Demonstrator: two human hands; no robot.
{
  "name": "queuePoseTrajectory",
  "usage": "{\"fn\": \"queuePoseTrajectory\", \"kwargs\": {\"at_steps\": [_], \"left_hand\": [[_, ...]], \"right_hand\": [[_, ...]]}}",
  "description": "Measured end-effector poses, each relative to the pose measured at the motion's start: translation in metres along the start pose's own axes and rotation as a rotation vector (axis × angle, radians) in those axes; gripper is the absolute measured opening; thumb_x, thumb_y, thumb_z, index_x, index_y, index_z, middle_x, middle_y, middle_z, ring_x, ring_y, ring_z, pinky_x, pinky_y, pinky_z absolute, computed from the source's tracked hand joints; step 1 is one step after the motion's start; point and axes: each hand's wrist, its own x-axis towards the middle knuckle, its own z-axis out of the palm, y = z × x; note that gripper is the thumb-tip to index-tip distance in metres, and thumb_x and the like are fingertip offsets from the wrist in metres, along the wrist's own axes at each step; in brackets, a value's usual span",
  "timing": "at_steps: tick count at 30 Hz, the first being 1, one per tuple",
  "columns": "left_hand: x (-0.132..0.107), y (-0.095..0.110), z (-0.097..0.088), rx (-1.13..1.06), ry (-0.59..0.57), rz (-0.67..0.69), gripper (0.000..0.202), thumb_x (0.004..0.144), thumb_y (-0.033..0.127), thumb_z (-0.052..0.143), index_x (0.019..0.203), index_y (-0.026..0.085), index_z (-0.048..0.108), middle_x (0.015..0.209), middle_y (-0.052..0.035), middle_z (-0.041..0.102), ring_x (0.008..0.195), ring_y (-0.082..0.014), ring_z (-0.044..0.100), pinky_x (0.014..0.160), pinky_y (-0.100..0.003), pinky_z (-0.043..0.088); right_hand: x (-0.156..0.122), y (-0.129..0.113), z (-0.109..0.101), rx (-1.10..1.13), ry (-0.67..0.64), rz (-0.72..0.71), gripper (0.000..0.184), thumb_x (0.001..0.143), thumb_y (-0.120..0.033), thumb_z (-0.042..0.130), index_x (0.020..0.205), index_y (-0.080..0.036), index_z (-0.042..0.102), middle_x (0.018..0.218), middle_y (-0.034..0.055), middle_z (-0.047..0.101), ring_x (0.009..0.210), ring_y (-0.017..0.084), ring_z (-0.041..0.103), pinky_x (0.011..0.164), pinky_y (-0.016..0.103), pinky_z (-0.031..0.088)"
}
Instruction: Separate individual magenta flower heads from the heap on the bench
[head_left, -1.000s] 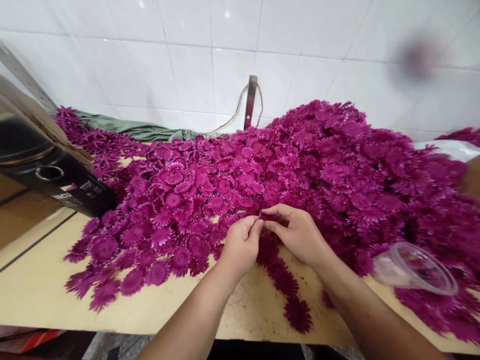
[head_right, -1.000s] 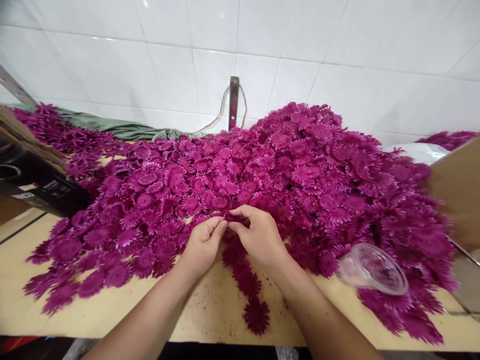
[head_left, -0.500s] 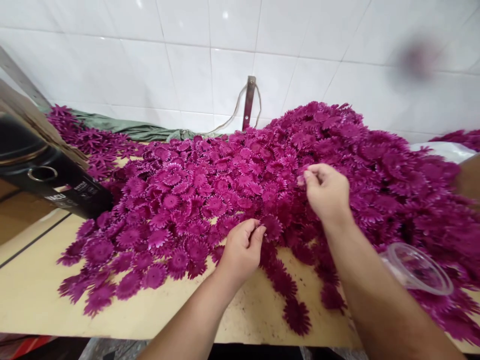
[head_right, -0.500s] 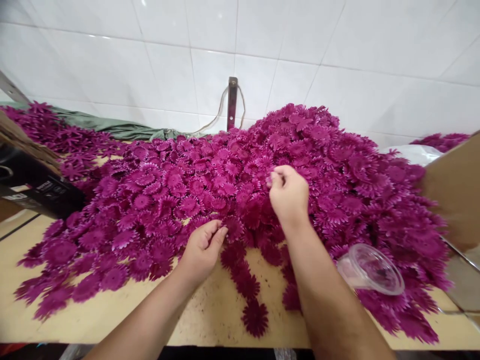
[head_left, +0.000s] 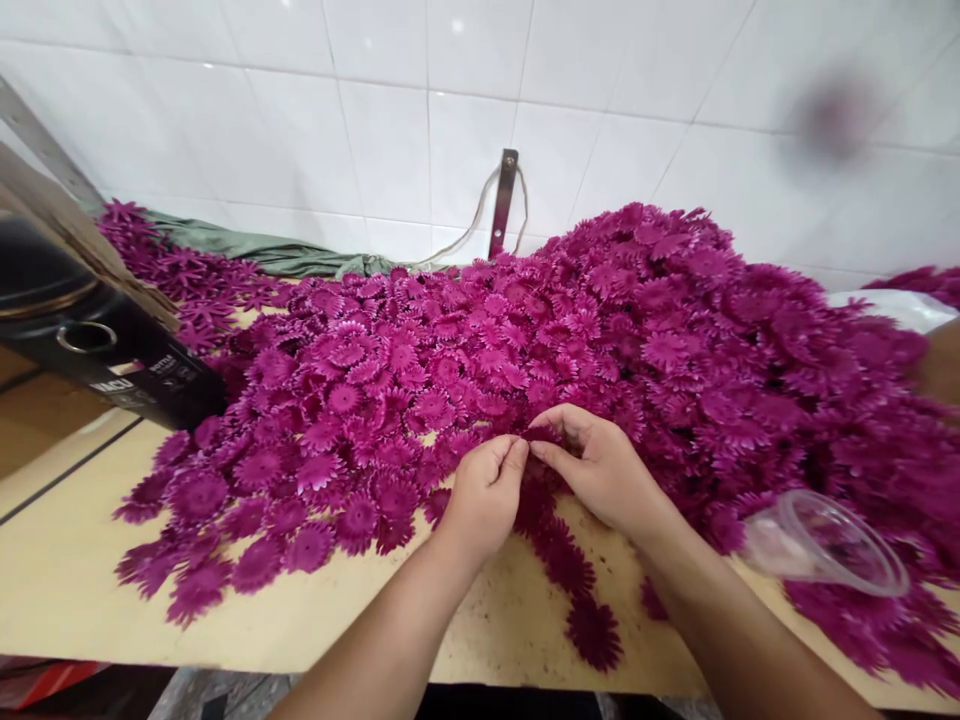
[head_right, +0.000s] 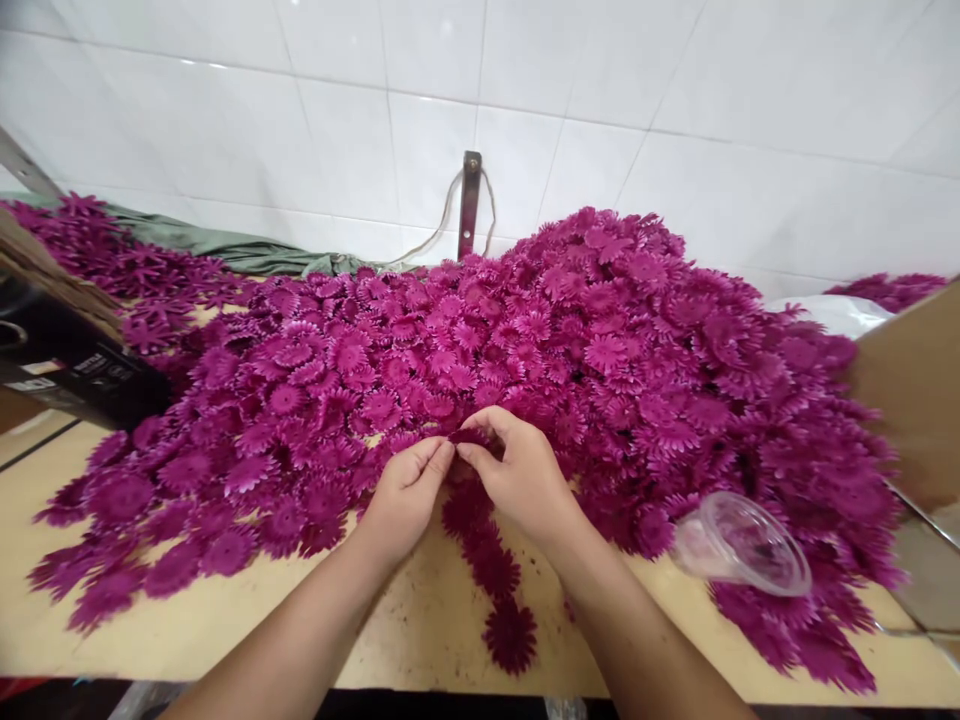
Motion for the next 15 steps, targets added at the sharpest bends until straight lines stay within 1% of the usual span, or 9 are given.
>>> {"fn": "queuePoseTrajectory", "kwargs": {"at_steps": [3, 5, 7, 9, 12, 14, 15], "left_hand": [[0.001, 0.000, 0.002, 0.072, 0.010, 0.042, 0.025, 0.082, 0.032, 0.038, 0.061, 0.018, 0.043, 0.061, 0.0012, 0.044, 0.059, -0.0120, 0.041, 0.060, -0.025, 0.038], [0.003, 0.000, 0.002, 0.124, 0.027, 0.068, 0.022, 0.081, 0.029, 0.038, 0.064, 0.017, 0.046, 0.062, 0.0005, 0.047, 0.060, -0.0121, 0.042, 0.060, -0.025, 0.037], [0.005, 0.001, 0.002, 0.145, 0.048, 0.082, 0.019, 0.080, 0.027, 0.040, 0.067, 0.017, 0.049, 0.063, 0.0005, 0.048, 0.060, -0.0119, 0.042, 0.058, -0.024, 0.037], [0.005, 0.002, 0.002, 0.133, 0.072, 0.080, 0.018, 0.079, 0.026, 0.042, 0.065, 0.017, 0.048, 0.060, 0.0016, 0.046, 0.058, -0.0114, 0.041, 0.056, -0.023, 0.036], [0.004, 0.001, 0.000, 0.058, 0.095, 0.042, 0.019, 0.077, 0.027, 0.044, 0.061, 0.018, 0.047, 0.057, 0.0023, 0.045, 0.056, -0.0112, 0.041, 0.055, -0.022, 0.036], [0.003, 0.001, 0.000, -0.017, 0.087, 0.013, 0.017, 0.076, 0.026, 0.046, 0.063, 0.017, 0.050, 0.059, 0.0015, 0.049, 0.058, -0.0119, 0.045, 0.057, -0.023, 0.038], [0.002, 0.002, 0.000, -0.054, 0.078, -0.002, 0.015, 0.075, 0.025, 0.046, 0.064, 0.017, 0.052, 0.061, 0.0009, 0.052, 0.060, -0.0124, 0.047, 0.058, -0.023, 0.039]], "right_hand": [[0.005, 0.002, 0.002, -0.008, 0.054, 0.066, 0.011, 0.073, -0.026, 0.050, 0.073, -0.018, 0.057, 0.066, 0.0013, 0.060, 0.061, 0.015, 0.055, 0.062, 0.029, 0.044], [0.008, 0.002, 0.005, -0.058, 0.100, 0.083, 0.013, 0.074, -0.027, 0.048, 0.072, -0.018, 0.057, 0.064, 0.0021, 0.061, 0.060, 0.016, 0.055, 0.061, 0.030, 0.044], [0.010, 0.001, 0.008, -0.108, 0.153, 0.067, 0.013, 0.075, -0.026, 0.047, 0.072, -0.019, 0.056, 0.066, 0.0028, 0.061, 0.062, 0.017, 0.056, 0.063, 0.031, 0.044], [0.010, -0.001, 0.010, -0.131, 0.204, 0.031, 0.012, 0.076, -0.027, 0.046, 0.075, -0.019, 0.055, 0.070, 0.0036, 0.062, 0.066, 0.018, 0.057, 0.066, 0.032, 0.044], [0.006, -0.004, 0.007, -0.149, 0.250, -0.072, 0.015, 0.073, -0.029, 0.054, 0.084, -0.019, 0.053, 0.083, 0.0061, 0.060, 0.078, 0.020, 0.057, 0.072, 0.034, 0.045], [0.002, -0.005, 0.002, -0.204, 0.209, -0.156, 0.019, 0.071, -0.027, 0.059, 0.087, -0.019, 0.051, 0.086, 0.0061, 0.056, 0.082, 0.020, 0.054, 0.074, 0.034, 0.045], [0.000, -0.006, -0.002, -0.239, 0.169, -0.188, 0.018, 0.071, -0.025, 0.059, 0.086, -0.019, 0.051, 0.084, 0.0053, 0.055, 0.081, 0.020, 0.053, 0.074, 0.034, 0.045]]}}
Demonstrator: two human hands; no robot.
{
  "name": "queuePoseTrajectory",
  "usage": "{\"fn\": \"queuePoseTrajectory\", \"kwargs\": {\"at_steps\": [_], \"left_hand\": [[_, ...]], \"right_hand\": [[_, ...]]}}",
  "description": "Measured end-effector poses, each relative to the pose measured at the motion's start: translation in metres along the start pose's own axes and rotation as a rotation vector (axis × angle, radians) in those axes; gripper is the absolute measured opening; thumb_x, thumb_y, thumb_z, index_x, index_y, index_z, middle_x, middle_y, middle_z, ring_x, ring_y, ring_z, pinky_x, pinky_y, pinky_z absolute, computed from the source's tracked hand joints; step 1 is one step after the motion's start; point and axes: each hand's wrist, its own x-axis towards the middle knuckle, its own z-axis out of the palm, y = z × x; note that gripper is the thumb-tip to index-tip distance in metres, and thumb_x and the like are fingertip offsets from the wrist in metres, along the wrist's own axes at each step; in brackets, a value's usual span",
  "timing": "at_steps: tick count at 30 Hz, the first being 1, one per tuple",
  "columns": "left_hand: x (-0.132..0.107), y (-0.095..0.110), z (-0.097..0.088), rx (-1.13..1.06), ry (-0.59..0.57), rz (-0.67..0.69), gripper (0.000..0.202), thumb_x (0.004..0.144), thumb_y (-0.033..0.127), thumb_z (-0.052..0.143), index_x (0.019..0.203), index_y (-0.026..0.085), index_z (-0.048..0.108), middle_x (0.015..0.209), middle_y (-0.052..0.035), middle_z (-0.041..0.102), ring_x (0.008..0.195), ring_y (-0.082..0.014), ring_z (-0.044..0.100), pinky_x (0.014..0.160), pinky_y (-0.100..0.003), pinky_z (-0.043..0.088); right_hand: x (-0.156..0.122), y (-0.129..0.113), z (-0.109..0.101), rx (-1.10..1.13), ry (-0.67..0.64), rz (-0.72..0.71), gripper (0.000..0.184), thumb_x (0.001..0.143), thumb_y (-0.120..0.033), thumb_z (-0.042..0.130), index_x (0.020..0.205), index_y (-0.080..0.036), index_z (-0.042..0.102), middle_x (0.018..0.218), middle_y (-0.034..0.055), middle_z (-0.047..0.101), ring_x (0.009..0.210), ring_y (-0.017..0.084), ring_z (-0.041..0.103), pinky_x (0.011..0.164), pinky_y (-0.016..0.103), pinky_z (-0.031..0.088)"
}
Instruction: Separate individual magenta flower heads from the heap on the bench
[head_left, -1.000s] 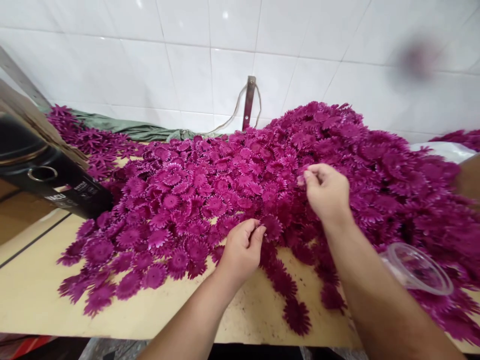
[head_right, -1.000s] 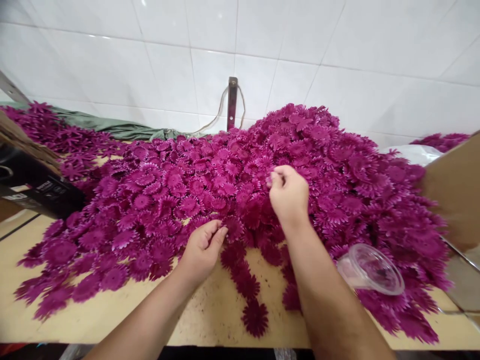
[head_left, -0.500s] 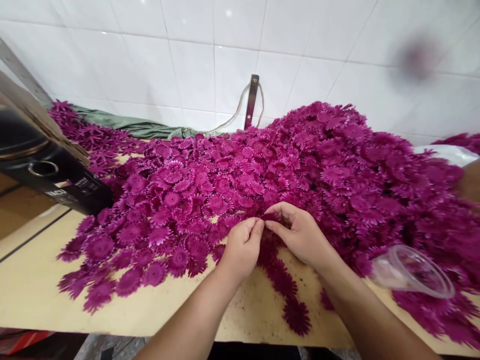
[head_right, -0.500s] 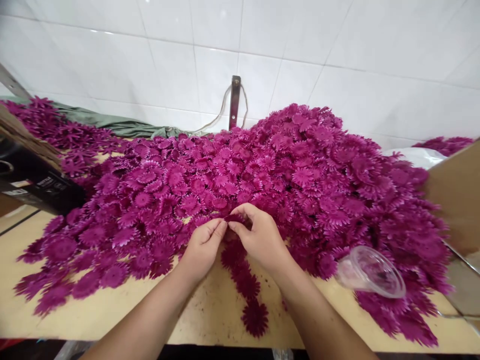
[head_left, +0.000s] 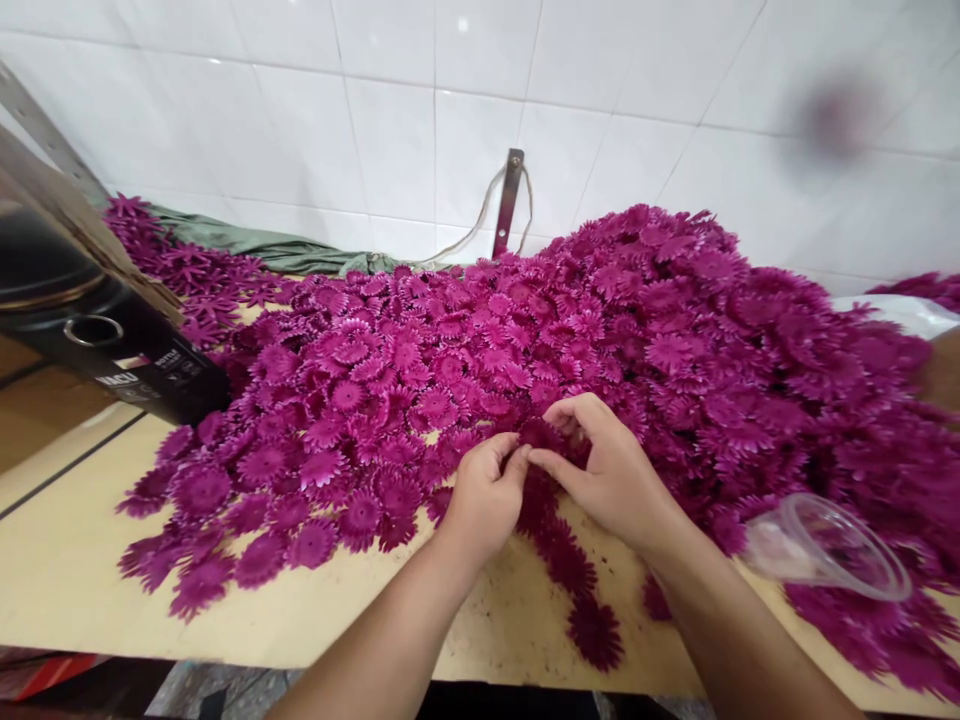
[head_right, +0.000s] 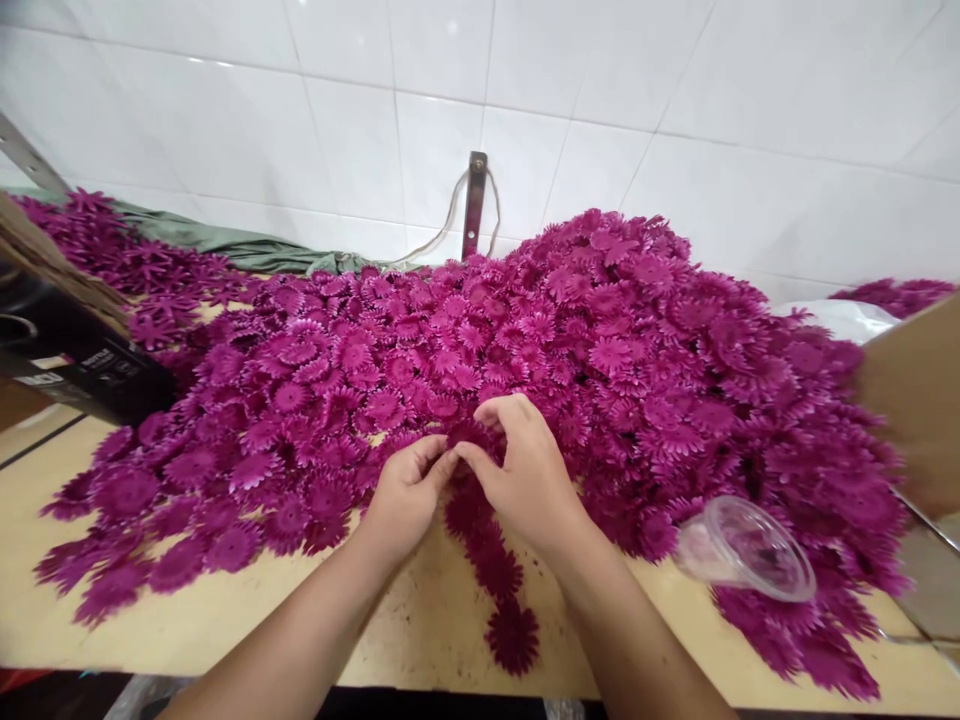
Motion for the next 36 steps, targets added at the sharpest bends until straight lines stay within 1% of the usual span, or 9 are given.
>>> {"fn": "queuePoseTrajectory", "kwargs": {"at_steps": [2, 5, 8, 11, 17, 22, 26, 31, 36], "left_hand": [[-0.001, 0.002, -0.001, -0.053, -0.013, -0.025, 0.013, 0.075, 0.022, 0.046, 0.066, 0.016, 0.054, 0.064, 0.0000, 0.056, 0.064, -0.0136, 0.051, 0.062, -0.024, 0.042], [-0.002, 0.007, -0.002, -0.072, -0.054, -0.026, 0.018, 0.077, 0.024, 0.045, 0.069, 0.016, 0.058, 0.067, -0.0014, 0.060, 0.069, -0.0154, 0.054, 0.069, -0.026, 0.044], [-0.004, 0.009, -0.002, -0.064, -0.118, 0.013, 0.022, 0.080, 0.028, 0.044, 0.072, 0.015, 0.061, 0.071, -0.0025, 0.062, 0.071, -0.0161, 0.056, 0.070, -0.027, 0.045], [-0.003, 0.009, -0.002, -0.037, -0.116, 0.043, 0.022, 0.080, 0.028, 0.046, 0.074, 0.015, 0.062, 0.072, -0.0020, 0.063, 0.072, -0.0161, 0.057, 0.069, -0.026, 0.045], [-0.001, 0.006, -0.004, 0.090, 0.029, 0.049, 0.026, 0.081, 0.031, 0.045, 0.068, 0.016, 0.061, 0.065, -0.0026, 0.063, 0.065, -0.0153, 0.058, 0.064, -0.026, 0.046], [-0.003, 0.005, -0.004, 0.170, 0.100, 0.242, 0.019, 0.080, 0.027, 0.050, 0.092, 0.017, 0.061, 0.082, -0.0046, 0.063, 0.076, -0.0147, 0.058, 0.073, -0.027, 0.046], [-0.003, 0.005, -0.002, 0.222, 0.037, 0.337, 0.021, 0.081, 0.025, 0.051, 0.098, 0.019, 0.062, 0.090, -0.0056, 0.062, 0.085, -0.0157, 0.058, 0.081, -0.029, 0.046], [-0.004, 0.010, 0.003, 0.403, -0.055, 0.327, 0.017, 0.078, 0.020, 0.053, 0.091, 0.018, 0.064, 0.083, -0.0046, 0.064, 0.081, -0.0175, 0.059, 0.078, -0.032, 0.047], [-0.008, 0.023, 0.006, 0.647, -0.034, 0.552, 0.026, 0.079, 0.014, 0.050, 0.102, 0.019, 0.059, 0.094, -0.0071, 0.061, 0.090, -0.0200, 0.055, 0.079, -0.035, 0.044]], "right_hand": [[-0.003, 0.002, -0.005, -0.025, -0.077, -0.033, 0.014, 0.071, -0.020, 0.057, 0.083, -0.020, 0.050, 0.080, 0.0033, 0.053, 0.077, 0.018, 0.052, 0.072, 0.033, 0.045], [-0.005, 0.008, -0.005, 0.056, -0.119, 0.036, 0.017, 0.071, -0.018, 0.057, 0.086, -0.020, 0.050, 0.081, 0.0029, 0.055, 0.074, 0.017, 0.054, 0.070, 0.032, 0.046], [-0.005, 0.012, -0.001, 0.202, -0.136, 0.124, 0.030, 0.071, -0.019, 0.056, 0.100, -0.019, 0.053, 0.091, 0.0052, 0.062, 0.084, 0.018, 0.058, 0.080, 0.034, 0.046], [-0.003, 0.012, 0.002, 0.244, -0.164, 0.160, 0.023, 0.074, -0.020, 0.051, 0.095, -0.019, 0.060, 0.091, 0.0054, 0.067, 0.086, 0.018, 0.061, 0.084, 0.034, 0.045], [0.000, 0.011, -0.003, 0.206, 0.001, 0.209, 0.015, 0.075, -0.027, 0.048, 0.075, -0.017, 0.059, 0.068, 0.0016, 0.063, 0.064, 0.015, 0.057, 0.063, 0.027, 0.045], [-0.006, 0.014, -0.001, 0.028, 0.034, 0.237, 0.027, 0.081, -0.036, 0.041, 0.059, -0.020, 0.044, 0.051, -0.0032, 0.043, 0.049, 0.011, 0.040, 0.050, 0.025, 0.033], [-0.010, 0.012, 0.005, 0.004, -0.035, 0.256, 0.035, 0.084, -0.041, 0.036, 0.054, -0.021, 0.035, 0.049, -0.0039, 0.038, 0.047, 0.011, 0.036, 0.049, 0.025, 0.030], [-0.015, 0.010, 0.003, 0.166, -0.061, 0.253, 0.034, 0.085, -0.042, 0.033, 0.059, -0.021, 0.040, 0.056, -0.0015, 0.044, 0.053, 0.013, 0.042, 0.053, 0.025, 0.036], [-0.021, 0.010, -0.004, 0.332, -0.025, 0.267, 0.033, 0.084, -0.045, 0.035, 0.068, -0.020, 0.049, 0.068, 0.0033, 0.057, 0.066, 0.017, 0.054, 0.064, 0.029, 0.045]]}}
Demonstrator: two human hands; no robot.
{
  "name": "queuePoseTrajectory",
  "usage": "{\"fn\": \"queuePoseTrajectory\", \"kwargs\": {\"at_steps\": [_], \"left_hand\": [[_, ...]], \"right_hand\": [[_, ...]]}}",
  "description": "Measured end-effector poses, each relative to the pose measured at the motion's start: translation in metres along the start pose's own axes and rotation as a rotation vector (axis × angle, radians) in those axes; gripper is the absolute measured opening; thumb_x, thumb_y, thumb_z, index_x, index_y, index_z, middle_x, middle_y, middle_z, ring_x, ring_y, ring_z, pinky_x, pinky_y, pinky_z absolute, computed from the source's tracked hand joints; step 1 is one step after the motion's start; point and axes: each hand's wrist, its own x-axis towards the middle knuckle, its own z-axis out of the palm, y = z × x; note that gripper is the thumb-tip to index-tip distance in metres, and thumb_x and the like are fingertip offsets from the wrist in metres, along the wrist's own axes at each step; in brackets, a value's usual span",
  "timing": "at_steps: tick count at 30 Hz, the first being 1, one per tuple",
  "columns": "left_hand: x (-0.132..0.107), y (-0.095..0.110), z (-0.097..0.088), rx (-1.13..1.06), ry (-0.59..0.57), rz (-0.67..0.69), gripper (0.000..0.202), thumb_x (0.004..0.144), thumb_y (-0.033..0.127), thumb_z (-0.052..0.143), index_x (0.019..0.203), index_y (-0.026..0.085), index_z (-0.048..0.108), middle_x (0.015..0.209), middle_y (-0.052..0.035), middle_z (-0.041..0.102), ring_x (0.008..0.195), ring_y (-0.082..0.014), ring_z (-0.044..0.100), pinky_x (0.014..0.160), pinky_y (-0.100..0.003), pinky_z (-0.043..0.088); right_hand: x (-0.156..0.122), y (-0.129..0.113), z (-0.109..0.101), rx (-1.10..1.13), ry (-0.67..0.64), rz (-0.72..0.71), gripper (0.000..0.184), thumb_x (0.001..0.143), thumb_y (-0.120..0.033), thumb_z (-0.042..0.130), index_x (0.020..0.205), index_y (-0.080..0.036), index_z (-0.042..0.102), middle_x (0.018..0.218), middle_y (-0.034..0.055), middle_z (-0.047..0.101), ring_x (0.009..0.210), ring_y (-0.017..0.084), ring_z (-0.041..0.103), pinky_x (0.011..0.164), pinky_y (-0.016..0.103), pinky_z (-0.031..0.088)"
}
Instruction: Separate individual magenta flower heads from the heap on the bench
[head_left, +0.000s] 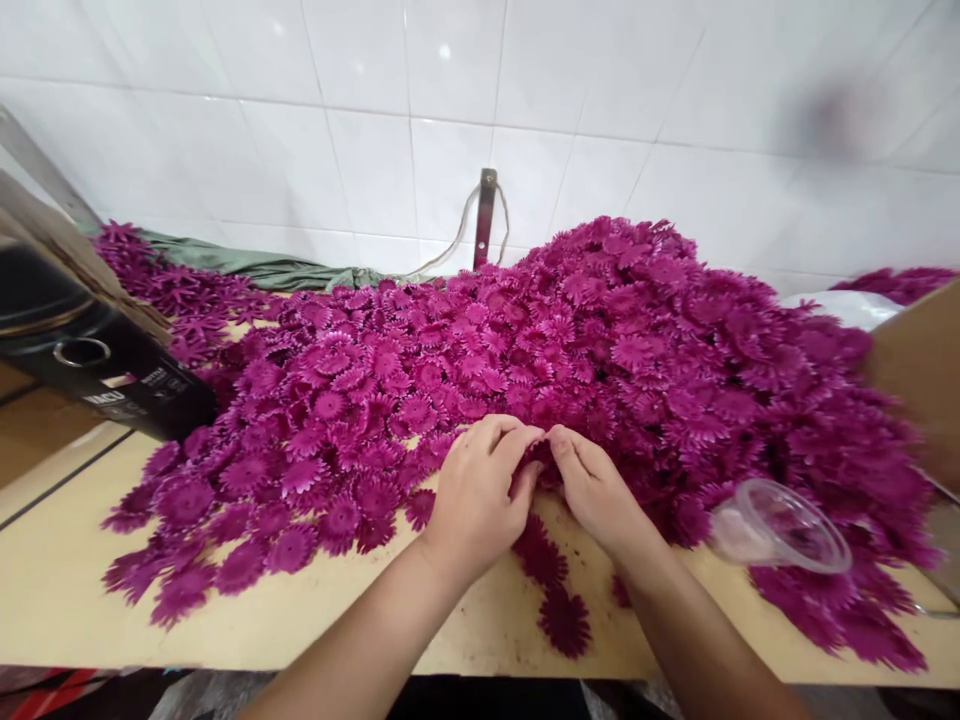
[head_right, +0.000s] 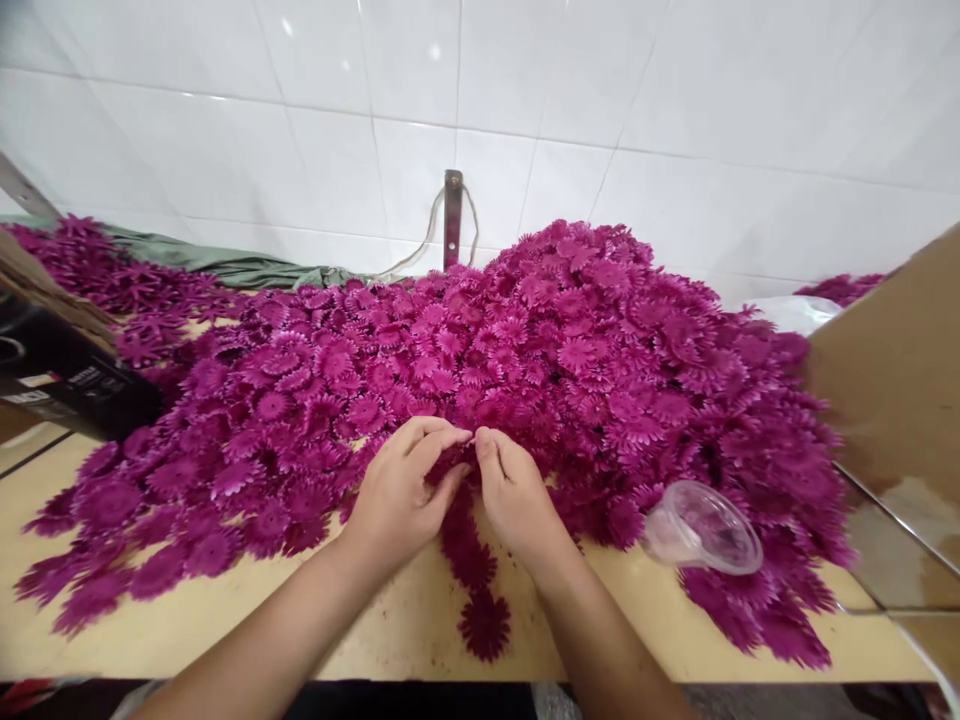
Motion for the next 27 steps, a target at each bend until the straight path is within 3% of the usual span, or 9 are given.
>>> {"fn": "queuePoseTrajectory", "kwargs": {"at_steps": [4, 9, 14, 18, 20, 24, 27], "left_hand": [[0.005, 0.003, -0.002, 0.011, -0.074, 0.035, 0.017, 0.081, 0.018, 0.049, 0.090, 0.021, 0.063, 0.087, -0.0043, 0.063, 0.083, -0.0188, 0.056, 0.075, -0.034, 0.043], [0.018, 0.005, 0.001, -0.271, -0.078, -0.216, 0.011, 0.075, 0.012, 0.052, 0.069, 0.018, 0.059, 0.072, -0.0003, 0.060, 0.071, -0.0140, 0.055, 0.069, -0.027, 0.044], [0.040, 0.007, 0.000, -0.612, 0.100, -0.520, 0.013, 0.076, 0.012, 0.048, 0.064, 0.017, 0.049, 0.056, 0.0050, 0.049, 0.053, -0.0090, 0.048, 0.056, -0.022, 0.040], [0.068, -0.006, -0.014, -0.848, 0.398, -0.694, 0.015, 0.082, 0.013, 0.038, 0.067, 0.018, 0.043, 0.052, 0.0073, 0.046, 0.046, -0.0064, 0.048, 0.052, -0.019, 0.040], [0.080, -0.015, -0.018, -0.817, 0.431, -0.611, 0.010, 0.078, 0.012, 0.044, 0.070, 0.017, 0.043, 0.054, 0.0076, 0.047, 0.048, -0.0059, 0.050, 0.058, -0.019, 0.043], [0.089, -0.033, -0.010, -0.545, 0.223, -0.505, 0.016, 0.068, 0.010, 0.057, 0.081, 0.015, 0.050, 0.070, 0.0024, 0.055, 0.066, -0.0108, 0.057, 0.072, -0.028, 0.046], [0.088, -0.038, -0.004, -0.233, 0.140, -0.436, 0.027, 0.066, 0.016, 0.063, 0.092, 0.015, 0.055, 0.093, -0.0066, 0.058, 0.092, -0.0198, 0.056, 0.088, -0.039, 0.041]], "right_hand": [[-0.006, -0.001, -0.005, 0.014, 0.050, -0.013, 0.035, 0.085, -0.045, 0.032, 0.078, -0.019, 0.053, 0.078, 0.0067, 0.062, 0.077, 0.019, 0.057, 0.073, 0.033, 0.046], [-0.013, -0.006, -0.009, -0.027, -0.027, -0.064, 0.021, 0.083, -0.032, 0.044, 0.097, -0.018, 0.052, 0.092, 0.0077, 0.063, 0.091, 0.020, 0.057, 0.082, 0.035, 0.045], [-0.019, -0.011, -0.010, 0.025, 0.013, -0.074, 0.028, 0.077, -0.025, 0.051, 0.104, -0.019, 0.052, 0.103, 0.0080, 0.063, 0.098, 0.021, 0.057, 0.089, 0.038, 0.043], [-0.027, -0.003, -0.013, 0.041, -0.057, 0.031, 0.020, 0.075, -0.025, 0.051, 0.092, -0.018, 0.060, 0.088, 0.0056, 0.067, 0.086, 0.020, 0.061, 0.081, 0.035, 0.047], [-0.030, 0.002, -0.018, 0.043, -0.041, 0.086, 0.017, 0.075, -0.027, 0.051, 0.085, -0.018, 0.061, 0.081, 0.0047, 0.067, 0.078, 0.019, 0.061, 0.074, 0.033, 0.049], [-0.028, 0.003, -0.029, 0.015, 0.042, 0.093, 0.018, 0.074, -0.030, 0.049, 0.076, -0.018, 0.062, 0.067, 0.0021, 0.062, 0.060, 0.016, 0.056, 0.058, 0.028, 0.046], [-0.024, -0.001, -0.031, -0.027, 0.113, 0.065, 0.020, 0.074, -0.032, 0.049, 0.076, -0.018, 0.062, 0.065, 0.0023, 0.062, 0.059, 0.016, 0.054, 0.058, 0.027, 0.045]]}}
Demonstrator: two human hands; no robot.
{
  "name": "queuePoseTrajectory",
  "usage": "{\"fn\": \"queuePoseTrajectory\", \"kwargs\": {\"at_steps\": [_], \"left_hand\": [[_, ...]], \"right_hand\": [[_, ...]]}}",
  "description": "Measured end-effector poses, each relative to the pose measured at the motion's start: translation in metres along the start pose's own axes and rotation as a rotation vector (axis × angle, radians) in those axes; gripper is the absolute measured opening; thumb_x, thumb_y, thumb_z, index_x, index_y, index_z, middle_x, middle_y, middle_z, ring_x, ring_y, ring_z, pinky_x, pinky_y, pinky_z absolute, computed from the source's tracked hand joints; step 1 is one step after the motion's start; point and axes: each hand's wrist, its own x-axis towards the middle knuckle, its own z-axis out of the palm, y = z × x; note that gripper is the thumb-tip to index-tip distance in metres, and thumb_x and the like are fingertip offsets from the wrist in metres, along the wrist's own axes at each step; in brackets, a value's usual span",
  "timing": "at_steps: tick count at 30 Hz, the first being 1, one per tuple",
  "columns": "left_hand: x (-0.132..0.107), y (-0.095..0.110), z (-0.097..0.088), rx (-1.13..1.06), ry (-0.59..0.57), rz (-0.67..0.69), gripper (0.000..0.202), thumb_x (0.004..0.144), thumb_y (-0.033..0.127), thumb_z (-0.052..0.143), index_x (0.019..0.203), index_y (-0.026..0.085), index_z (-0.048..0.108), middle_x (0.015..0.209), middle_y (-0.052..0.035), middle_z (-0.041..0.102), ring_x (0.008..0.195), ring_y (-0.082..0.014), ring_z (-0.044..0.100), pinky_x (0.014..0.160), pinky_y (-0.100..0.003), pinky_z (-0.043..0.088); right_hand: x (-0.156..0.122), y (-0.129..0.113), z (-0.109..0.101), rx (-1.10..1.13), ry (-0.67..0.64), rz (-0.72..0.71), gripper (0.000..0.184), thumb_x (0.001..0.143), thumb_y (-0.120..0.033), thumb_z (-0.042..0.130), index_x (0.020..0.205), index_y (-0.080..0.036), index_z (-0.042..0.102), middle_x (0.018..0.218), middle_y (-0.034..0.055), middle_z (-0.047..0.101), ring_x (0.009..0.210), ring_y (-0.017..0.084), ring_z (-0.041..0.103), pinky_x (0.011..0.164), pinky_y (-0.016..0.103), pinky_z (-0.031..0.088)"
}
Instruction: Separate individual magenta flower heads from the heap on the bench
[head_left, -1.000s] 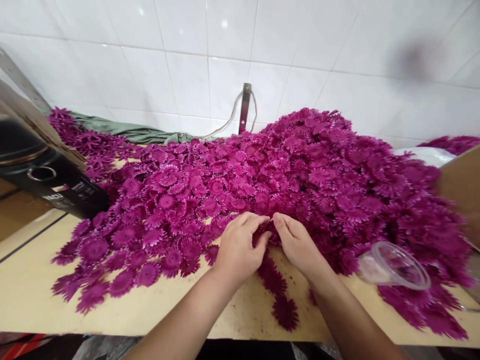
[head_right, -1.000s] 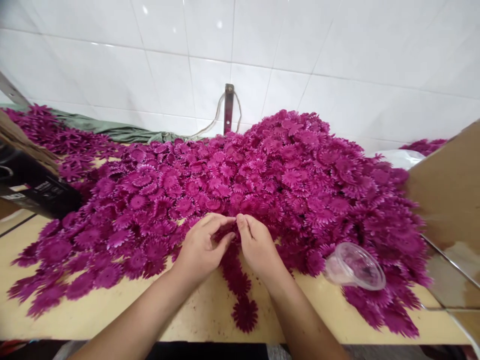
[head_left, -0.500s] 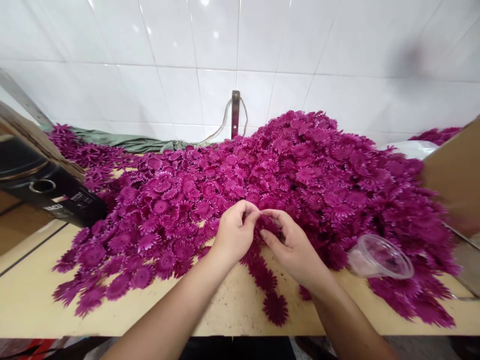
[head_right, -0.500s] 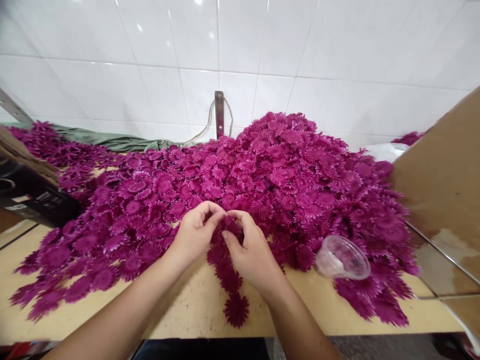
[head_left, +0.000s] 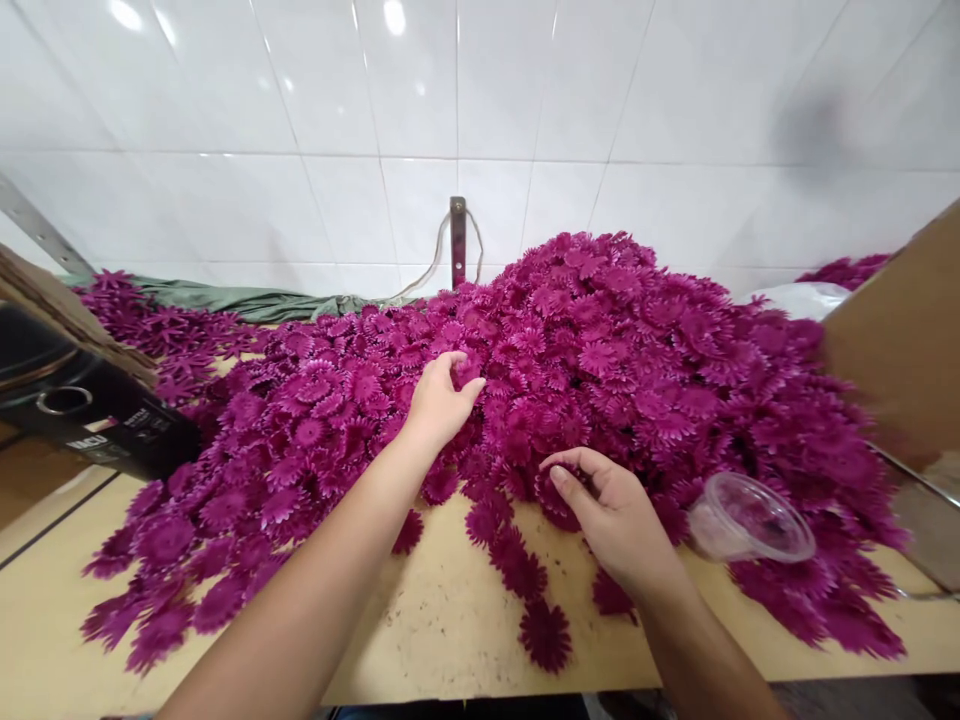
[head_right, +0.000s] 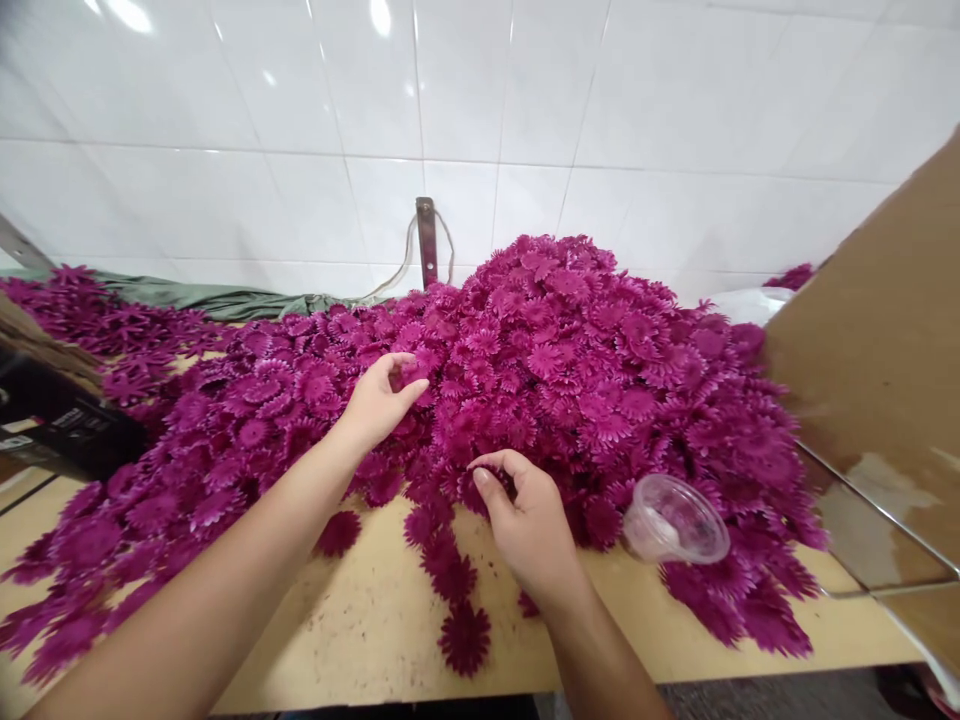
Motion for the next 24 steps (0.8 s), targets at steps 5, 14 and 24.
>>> {"fn": "queuePoseTrajectory", "kwargs": {"at_steps": [5, 14, 24], "left_hand": [[-0.031, 0.014, -0.006, 0.174, -0.058, 0.262, 0.027, 0.076, 0.021, 0.054, 0.102, 0.018, 0.058, 0.103, -0.0078, 0.058, 0.100, -0.0215, 0.054, 0.090, -0.040, 0.041], [-0.074, 0.027, 0.016, 0.266, -0.380, 0.366, 0.015, 0.079, 0.022, 0.053, 0.086, 0.021, 0.065, 0.084, -0.0034, 0.067, 0.080, -0.0198, 0.059, 0.077, -0.037, 0.041], [-0.060, 0.018, 0.033, -0.110, -0.226, 0.031, 0.014, 0.075, 0.017, 0.049, 0.064, 0.017, 0.058, 0.063, 0.0007, 0.062, 0.061, -0.0130, 0.055, 0.062, -0.024, 0.043]], "right_hand": [[0.010, 0.009, 0.003, -0.009, 0.119, 0.064, 0.031, 0.076, -0.043, 0.047, 0.057, -0.018, 0.052, 0.048, -0.0023, 0.046, 0.047, 0.012, 0.041, 0.046, 0.024, 0.035], [0.014, 0.009, 0.015, 0.317, 0.095, 0.060, 0.025, 0.076, -0.044, 0.049, 0.075, -0.019, 0.053, 0.071, 0.0019, 0.059, 0.070, 0.015, 0.055, 0.066, 0.027, 0.047], [0.000, 0.007, 0.024, 0.285, 0.119, 0.087, 0.028, 0.071, -0.031, 0.055, 0.095, -0.017, 0.055, 0.079, 0.0038, 0.059, 0.072, 0.016, 0.056, 0.069, 0.031, 0.048]]}}
